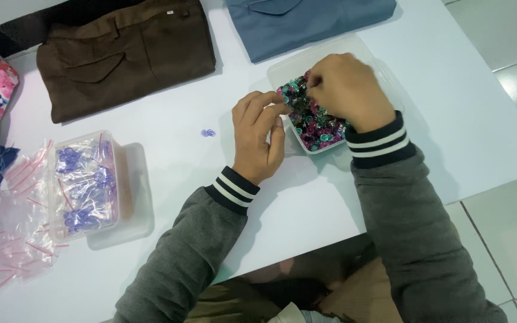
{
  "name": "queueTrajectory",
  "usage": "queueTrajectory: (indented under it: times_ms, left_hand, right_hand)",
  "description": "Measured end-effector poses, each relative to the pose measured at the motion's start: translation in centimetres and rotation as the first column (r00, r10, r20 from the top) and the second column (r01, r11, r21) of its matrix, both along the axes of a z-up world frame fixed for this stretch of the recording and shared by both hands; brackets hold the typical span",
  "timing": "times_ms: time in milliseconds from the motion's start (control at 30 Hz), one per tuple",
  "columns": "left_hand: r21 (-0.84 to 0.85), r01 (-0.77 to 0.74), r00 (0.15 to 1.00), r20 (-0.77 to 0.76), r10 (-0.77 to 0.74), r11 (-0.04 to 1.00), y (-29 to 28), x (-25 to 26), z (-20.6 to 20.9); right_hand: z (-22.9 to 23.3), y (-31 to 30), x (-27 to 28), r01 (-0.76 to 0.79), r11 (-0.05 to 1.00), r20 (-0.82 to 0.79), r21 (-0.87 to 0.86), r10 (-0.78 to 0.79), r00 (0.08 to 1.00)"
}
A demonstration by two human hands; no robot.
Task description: Sorting small decorative items and placing them into plastic bags.
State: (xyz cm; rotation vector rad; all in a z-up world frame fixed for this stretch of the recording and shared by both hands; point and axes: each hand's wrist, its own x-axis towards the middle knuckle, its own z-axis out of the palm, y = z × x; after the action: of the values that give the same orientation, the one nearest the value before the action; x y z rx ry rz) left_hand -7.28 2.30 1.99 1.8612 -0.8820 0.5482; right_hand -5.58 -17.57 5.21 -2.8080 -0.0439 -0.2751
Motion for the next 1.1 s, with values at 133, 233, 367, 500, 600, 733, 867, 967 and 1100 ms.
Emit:
queueTrajectory:
  times_ms: [133,233,367,500,600,733,867,967,1100]
  left_hand:
    - [-0.072,0.019,0.998,-0.061,-0.024,0.997,-0.2,0.3,-0.3]
    - [-0.128,0.001,0.996,-0.092,-0.013,0.992,-0.3,1.0,-0.1]
    - [-0.18,-0.035,0.991,-0.13,0.012,0.983,-1.0,2.5,-0.5]
    - [-0.113,-0.052,0.984,-0.174,0.032,0.992,-1.9,3.4,-0.1]
    - [0.052,-0.113,0.965,-0.232,0.122,0.992,-2.7,4.1,0.9]
    - [0.137,-0.132,0.975,-0.162,0.154,0.982,-3.4,4.8,1.1]
    - [0.135,-0.128,0.971,-0.185,0.152,0.983,-3.5,5.2,1.0]
    - [0.111,-0.117,0.964,-0.228,0.14,0.987,-3.7,4.8,1.4]
    - [0.113,-0.151,0.962,-0.211,0.172,0.982,-3.9,4.7,1.2]
  right_hand:
    - [0.6,-1.2,-0.2,-0.027,0.993,0.094,0.114,0.016,0.995]
    - [1.0,-1.3,0.0,-0.076,0.985,0.155,0.154,0.052,0.987]
    - [0.6,-0.9,0.2,-0.022,0.992,0.112,0.126,0.008,0.994]
    - [0.8,-0.8,0.3,-0.007,0.99,0.109,0.141,-0.009,0.994]
    - [1.4,-0.5,0.2,-0.108,0.968,0.224,0.227,0.056,0.973]
    - [1.4,0.0,0.2,-0.183,0.919,0.273,0.348,0.088,0.958]
    - [1.1,0.4,0.5,-0.243,0.88,0.299,0.408,0.123,0.946]
    - [0.8,0.3,0.7,-0.236,0.884,0.288,0.404,0.122,0.95]
    - [0.5,0.1,0.8,-0.216,0.891,0.251,0.399,0.121,0.96]
